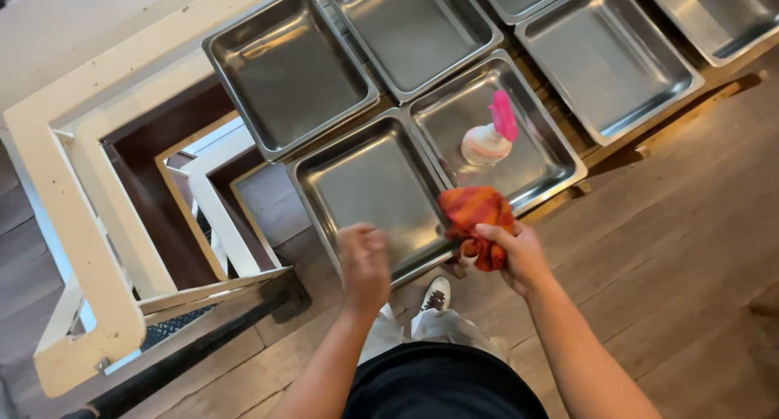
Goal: The person cleans several stainless steel trays arranged on a wooden surface using a spray bottle and a red cloth. After wiping the trays, the person moves to a wooden chair and wipes its seat and backrest with the same cloth.
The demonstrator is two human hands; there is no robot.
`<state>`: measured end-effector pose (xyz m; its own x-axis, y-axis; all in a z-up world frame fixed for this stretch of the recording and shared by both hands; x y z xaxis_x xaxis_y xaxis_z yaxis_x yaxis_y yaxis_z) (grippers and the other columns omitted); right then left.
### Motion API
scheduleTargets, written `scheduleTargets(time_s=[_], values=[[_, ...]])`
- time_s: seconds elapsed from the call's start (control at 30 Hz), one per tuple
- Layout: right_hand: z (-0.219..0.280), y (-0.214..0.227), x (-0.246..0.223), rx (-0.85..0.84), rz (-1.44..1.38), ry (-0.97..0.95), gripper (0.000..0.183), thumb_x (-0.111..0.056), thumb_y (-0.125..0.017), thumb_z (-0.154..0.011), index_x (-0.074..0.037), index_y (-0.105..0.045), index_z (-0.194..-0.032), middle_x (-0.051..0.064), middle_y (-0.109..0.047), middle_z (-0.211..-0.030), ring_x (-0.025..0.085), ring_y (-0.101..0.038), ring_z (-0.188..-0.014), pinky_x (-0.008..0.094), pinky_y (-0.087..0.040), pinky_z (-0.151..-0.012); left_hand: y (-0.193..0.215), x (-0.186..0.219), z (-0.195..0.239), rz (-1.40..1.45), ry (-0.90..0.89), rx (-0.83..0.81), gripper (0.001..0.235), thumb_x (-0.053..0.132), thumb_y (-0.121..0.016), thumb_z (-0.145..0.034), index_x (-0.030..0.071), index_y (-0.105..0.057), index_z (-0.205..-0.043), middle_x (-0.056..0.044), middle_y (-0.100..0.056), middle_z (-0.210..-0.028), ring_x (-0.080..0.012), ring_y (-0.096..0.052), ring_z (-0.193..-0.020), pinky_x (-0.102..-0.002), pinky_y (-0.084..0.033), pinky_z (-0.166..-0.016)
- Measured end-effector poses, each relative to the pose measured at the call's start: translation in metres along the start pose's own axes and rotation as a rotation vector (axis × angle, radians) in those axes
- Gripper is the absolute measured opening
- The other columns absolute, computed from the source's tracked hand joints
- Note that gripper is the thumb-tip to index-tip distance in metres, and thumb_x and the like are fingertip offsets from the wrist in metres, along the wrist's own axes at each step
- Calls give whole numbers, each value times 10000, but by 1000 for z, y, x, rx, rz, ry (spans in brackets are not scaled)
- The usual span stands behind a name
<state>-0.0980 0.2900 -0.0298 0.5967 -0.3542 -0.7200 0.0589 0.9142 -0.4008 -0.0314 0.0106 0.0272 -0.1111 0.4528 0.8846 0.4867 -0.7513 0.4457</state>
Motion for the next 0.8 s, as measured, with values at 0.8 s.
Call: scheduleTargets(time_s=[0.8], values=[[3, 76, -94, 174, 53, 266, 488, -11, -654, -896, -11, -589, -1379, 140, -701, -1189, 275, -668, -969, 404, -516, -829, -170, 147, -101, 31, -189, -258, 626, 434, -722, -946, 75, -523, -1418, -158, -635, -1374, -390, -651, -1205, -481, -520, -988]])
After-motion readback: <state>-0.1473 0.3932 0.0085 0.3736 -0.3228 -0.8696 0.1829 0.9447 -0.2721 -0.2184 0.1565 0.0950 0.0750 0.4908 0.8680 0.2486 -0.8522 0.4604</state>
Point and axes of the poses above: each hand's wrist, its own z-axis away from the middle knuckle, its own y-axis out of the back of the hand, x = y × z, the point moved 10 cm from there along -z, towards the middle knuckle
